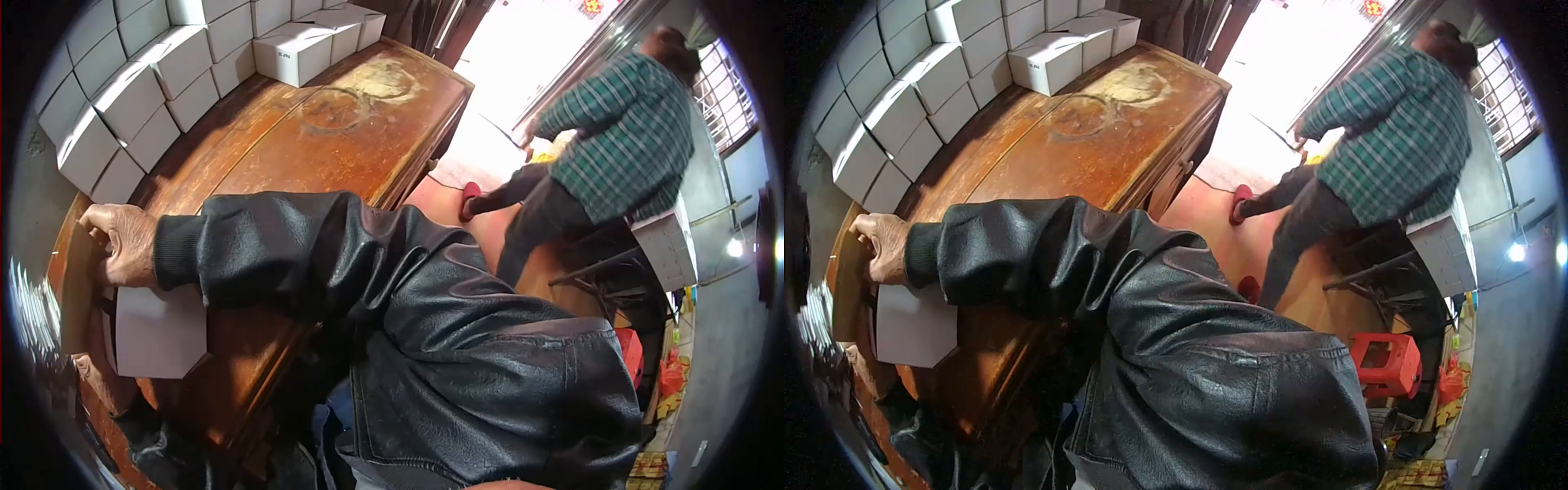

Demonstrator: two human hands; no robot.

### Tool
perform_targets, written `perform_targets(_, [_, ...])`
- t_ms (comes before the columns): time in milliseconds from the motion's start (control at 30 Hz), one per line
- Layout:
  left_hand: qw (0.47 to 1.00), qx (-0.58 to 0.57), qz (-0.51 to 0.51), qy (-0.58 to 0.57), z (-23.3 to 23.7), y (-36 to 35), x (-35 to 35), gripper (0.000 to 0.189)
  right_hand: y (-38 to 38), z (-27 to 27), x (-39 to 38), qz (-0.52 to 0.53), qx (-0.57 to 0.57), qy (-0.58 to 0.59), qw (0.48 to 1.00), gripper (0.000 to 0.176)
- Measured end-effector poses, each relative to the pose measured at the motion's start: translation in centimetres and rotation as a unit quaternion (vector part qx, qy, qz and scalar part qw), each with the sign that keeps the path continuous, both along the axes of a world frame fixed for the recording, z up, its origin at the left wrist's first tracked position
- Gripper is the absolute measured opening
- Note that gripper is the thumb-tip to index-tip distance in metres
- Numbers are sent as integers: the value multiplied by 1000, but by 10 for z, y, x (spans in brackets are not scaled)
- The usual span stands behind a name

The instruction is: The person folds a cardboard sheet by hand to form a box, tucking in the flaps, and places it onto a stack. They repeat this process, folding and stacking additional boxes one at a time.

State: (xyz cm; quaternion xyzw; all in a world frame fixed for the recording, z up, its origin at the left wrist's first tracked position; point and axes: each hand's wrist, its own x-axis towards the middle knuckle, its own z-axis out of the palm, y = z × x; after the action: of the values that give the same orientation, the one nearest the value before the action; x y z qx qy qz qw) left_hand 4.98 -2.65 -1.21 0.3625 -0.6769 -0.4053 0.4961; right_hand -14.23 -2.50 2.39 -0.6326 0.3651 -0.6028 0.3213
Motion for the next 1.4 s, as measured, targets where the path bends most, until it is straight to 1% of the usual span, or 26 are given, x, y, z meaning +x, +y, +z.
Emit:
perform_targets(33, [1000,3,6,2,1,-1,1,43,-6,-4,1,-40,-29,21,999,42])
perform_targets(133, [1000,13,17,7,1,2,5,45,-15,-11,2,-88,-12,39,995,40])
perform_targets(233, [999,27,27,7,1,1,14,47,-15,-10,-2,-110,18,31,993,43])
perform_targets(333, [998,35,43,2,-1,6,21,50,-7,-3,-5,-111,44,34,992,43])
perform_targets(467, [996,65,60,4,-2,6,36,53,-10,-11,1,-121,-21,60,991,56])
perform_targets(533, [996,68,49,-9,-4,5,37,52,-8,-14,4,-125,-38,67,989,64])
perform_targets(567, [997,64,39,-20,-3,6,35,50,-7,-14,3,-117,-42,61,990,64])
perform_targets(600, [990,-67,68,-104,-6,11,29,52,-7,-14,2,-108,-46,56,991,65])
perform_targets(633, [988,-83,85,-103,-5,13,25,57,-6,-13,1,-100,-51,51,992,67])
perform_targets(667, [985,-99,102,-102,-4,16,20,62,-5,-12,1,-91,-41,33,994,64])
perform_targets(700, [994,0,107,-16,1,15,15,69,-4,-9,1,-84,-31,15,996,62])
perform_targets(733, [987,98,110,70,3,15,13,75,-2,-7,0,-76,-21,-3,997,61])
perform_targets(833, [998,55,-10,23,-2,3,31,75,7,4,-5,-40,19,-14,999,53])
perform_targets(967, [998,65,-24,6,-18,-15,52,71,-11,-12,4,-88,-24,29,995,40])
perform_targets(1033, [995,91,-22,23,-5,1,35,70,-13,-14,5,-90,-44,48,994,36])
perform_targets(1100, [972,199,-13,127,4,5,26,65,-10,-15,6,-92,-36,6,995,33])
perform_targets(1133, [982,147,10,114,-1,2,28,61,-8,-14,6,-93,-32,-15,995,32])
perform_targets(1167, [990,95,38,99,-6,-1,30,57,-9,-15,6,-97,-31,-7,995,33])
perform_targets(1200, [994,-64,83,17,-27,-12,42,52,-11,-16,7,-101,-30,1,994,34])
perform_targets(1233, [965,-222,125,-66,-31,-14,41,49,-12,-17,7,-105,-29,10,994,36])
perform_targets(1267, [978,-153,136,-34,-32,-14,43,48,-13,-17,8,-102,-27,7,994,36])
perform_targets(1300, [986,-82,145,-3,-21,-2,34,48,-11,-17,8,-100,-25,4,995,36])
perform_targets(1367, [990,-69,125,11,-16,0,31,47,-9,-16,9,-95,-21,0,995,36])
perform_targets(1400, [987,-127,96,-6,-17,-6,35,46,-9,-17,10,-93,-19,0,995,36])
